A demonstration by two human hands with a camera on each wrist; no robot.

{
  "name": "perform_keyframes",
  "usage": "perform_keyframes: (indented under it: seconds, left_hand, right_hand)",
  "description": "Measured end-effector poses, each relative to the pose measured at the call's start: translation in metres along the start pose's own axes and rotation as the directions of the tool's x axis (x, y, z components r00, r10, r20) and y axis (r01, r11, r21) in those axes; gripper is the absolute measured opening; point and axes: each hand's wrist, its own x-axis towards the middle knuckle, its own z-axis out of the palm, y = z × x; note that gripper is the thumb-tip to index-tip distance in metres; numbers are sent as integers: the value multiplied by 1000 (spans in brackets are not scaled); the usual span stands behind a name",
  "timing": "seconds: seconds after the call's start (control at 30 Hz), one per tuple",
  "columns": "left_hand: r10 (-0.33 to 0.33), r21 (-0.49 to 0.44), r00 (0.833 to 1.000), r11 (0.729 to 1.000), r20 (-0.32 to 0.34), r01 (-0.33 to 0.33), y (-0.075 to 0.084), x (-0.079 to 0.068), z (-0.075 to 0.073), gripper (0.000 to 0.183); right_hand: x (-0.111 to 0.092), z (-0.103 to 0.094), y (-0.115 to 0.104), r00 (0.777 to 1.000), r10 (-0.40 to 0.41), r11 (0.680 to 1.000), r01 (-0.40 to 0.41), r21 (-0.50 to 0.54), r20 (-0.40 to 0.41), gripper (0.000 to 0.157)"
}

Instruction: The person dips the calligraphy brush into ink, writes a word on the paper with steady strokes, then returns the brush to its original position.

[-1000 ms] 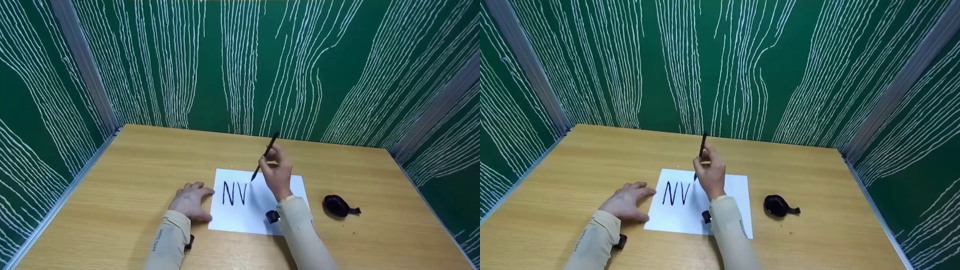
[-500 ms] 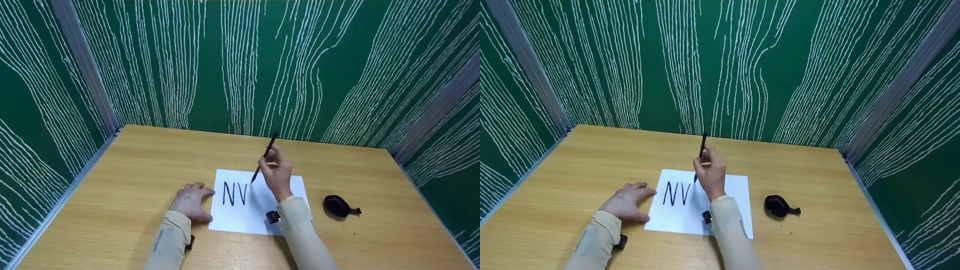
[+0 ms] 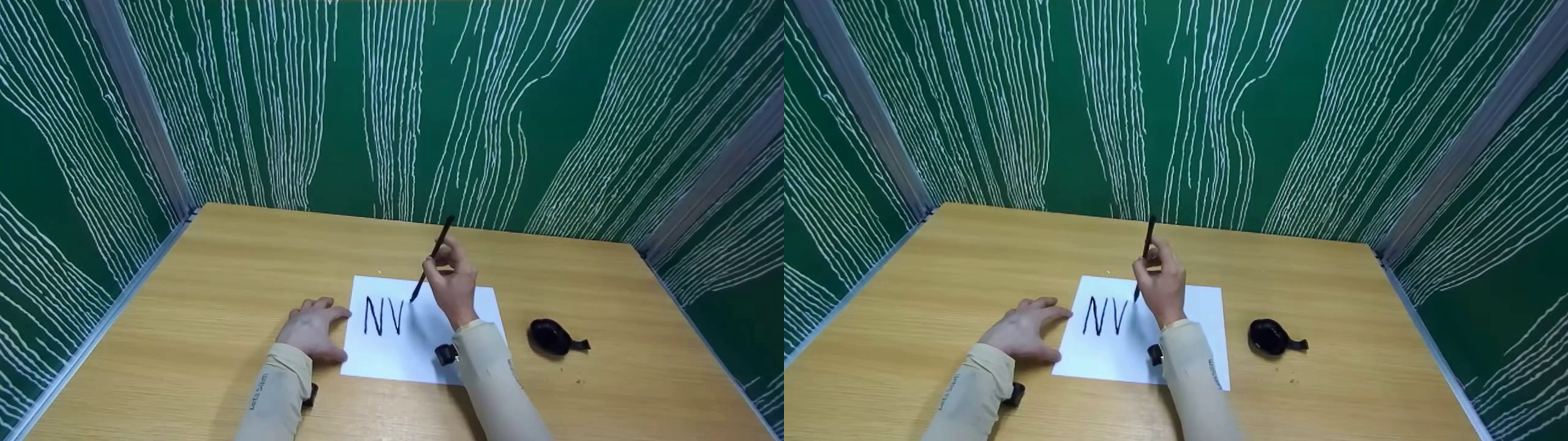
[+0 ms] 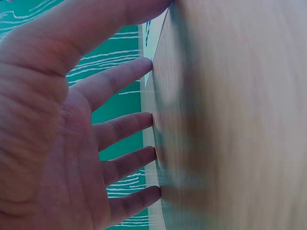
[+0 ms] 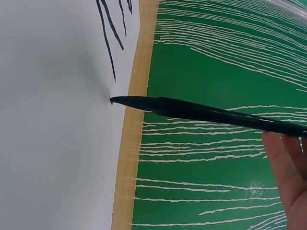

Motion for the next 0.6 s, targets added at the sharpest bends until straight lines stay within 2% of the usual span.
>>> perform_keyframes:
  seconds: [0.2,0.6]
  left_hand:
    - [-6,-7,1000,1000,9,6,0,1,0,74]
    - [-21,-10,1000,1000,14,21,0,0,0,75]
  right_hand:
    - [0,-4,-15,1000,4,1000,-4,-21,-1,33]
    - [0,-5,-18,1000,-5,1000,5,-21,-15,34]
